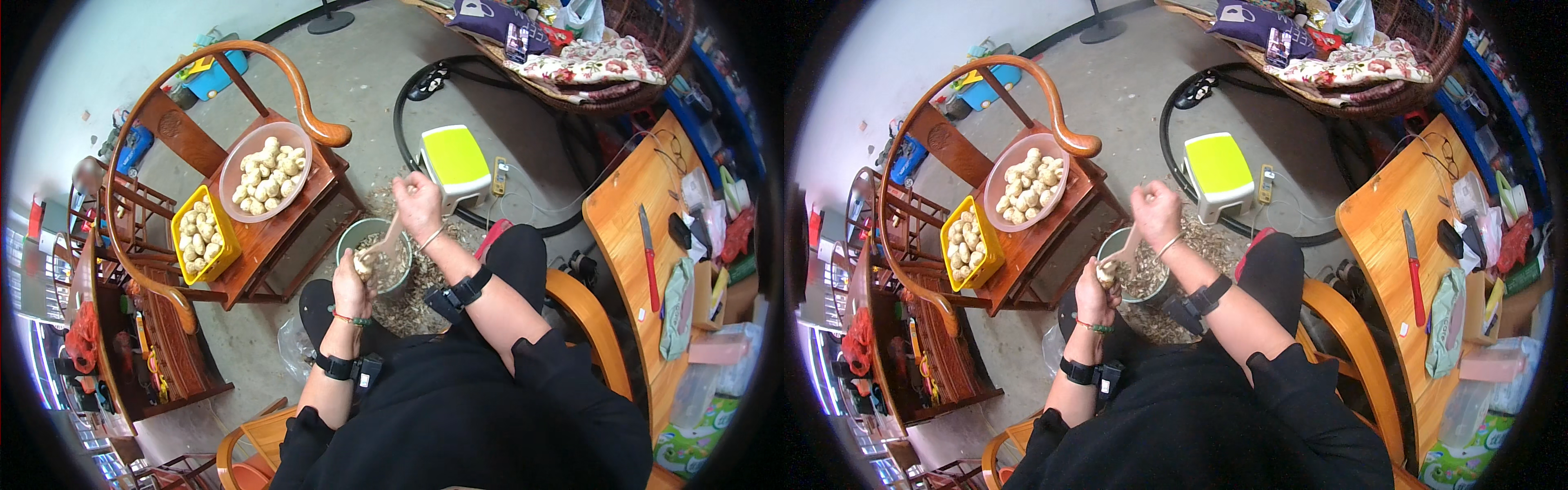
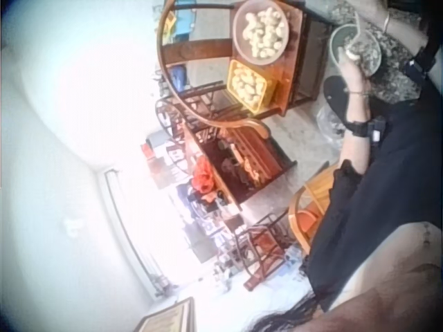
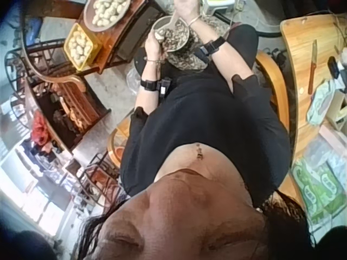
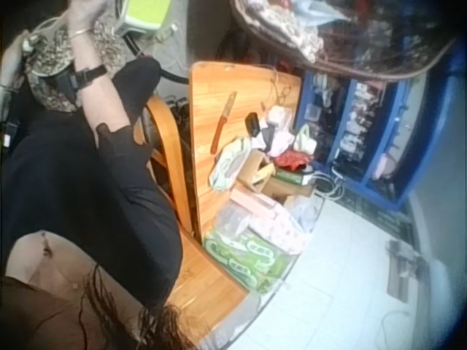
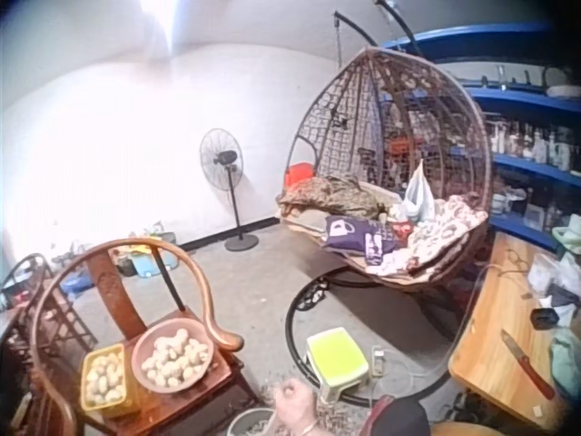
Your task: The person peels a potato using a wooden-handled peeler while sitting, placing the peels into a small green tub and holding the peeled potato in their hand.
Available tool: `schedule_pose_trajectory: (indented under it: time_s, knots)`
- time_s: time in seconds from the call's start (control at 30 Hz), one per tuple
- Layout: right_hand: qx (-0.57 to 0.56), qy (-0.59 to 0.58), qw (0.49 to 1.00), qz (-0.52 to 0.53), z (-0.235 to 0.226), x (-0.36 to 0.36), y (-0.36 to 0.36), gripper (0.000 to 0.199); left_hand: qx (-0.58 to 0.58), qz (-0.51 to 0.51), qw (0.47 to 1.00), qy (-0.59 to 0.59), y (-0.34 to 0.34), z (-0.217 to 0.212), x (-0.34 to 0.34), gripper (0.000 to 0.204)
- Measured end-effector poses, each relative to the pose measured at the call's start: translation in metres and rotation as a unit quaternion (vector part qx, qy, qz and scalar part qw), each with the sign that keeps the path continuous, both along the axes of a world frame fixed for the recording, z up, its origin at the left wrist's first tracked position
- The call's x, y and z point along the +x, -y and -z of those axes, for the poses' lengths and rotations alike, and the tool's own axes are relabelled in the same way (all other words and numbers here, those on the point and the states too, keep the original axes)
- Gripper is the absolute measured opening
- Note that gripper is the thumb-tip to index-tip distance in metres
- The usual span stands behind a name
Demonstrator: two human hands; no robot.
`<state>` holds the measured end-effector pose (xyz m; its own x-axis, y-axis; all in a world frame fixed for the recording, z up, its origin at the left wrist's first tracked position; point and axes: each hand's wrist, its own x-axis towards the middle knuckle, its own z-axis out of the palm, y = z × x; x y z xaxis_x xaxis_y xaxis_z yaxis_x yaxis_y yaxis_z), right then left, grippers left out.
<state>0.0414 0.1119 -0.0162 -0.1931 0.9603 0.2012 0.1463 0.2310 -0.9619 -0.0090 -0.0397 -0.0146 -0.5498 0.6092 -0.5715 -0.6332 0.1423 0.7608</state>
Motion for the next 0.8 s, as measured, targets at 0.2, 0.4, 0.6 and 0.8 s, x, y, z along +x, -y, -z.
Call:
schedule_pose_trajectory:
  time_s: [0.2,0.4,0.6,0.8]
  knots:
    - [0.096,0.064,0.989,0.092,0.006,0.013,-0.024,0.022,0.011,0.022,0.998,0.051,0.006,0.006,0.001,0.037]
    - [0.011,0.012,0.999,0.029,-0.004,0.001,-0.003,0.022,0.010,-0.030,0.995,-0.099,0.000,0.034,-0.005,0.037]
    - [0.111,0.078,0.987,0.084,0.011,0.009,-0.027,0.024,-0.033,0.001,0.954,-0.297,0.008,0.051,-0.010,0.039]
    - [0.004,0.056,0.996,0.074,0.023,0.020,-0.041,0.024,0.070,0.014,0.997,0.010,0.008,0.013,-0.006,0.049]
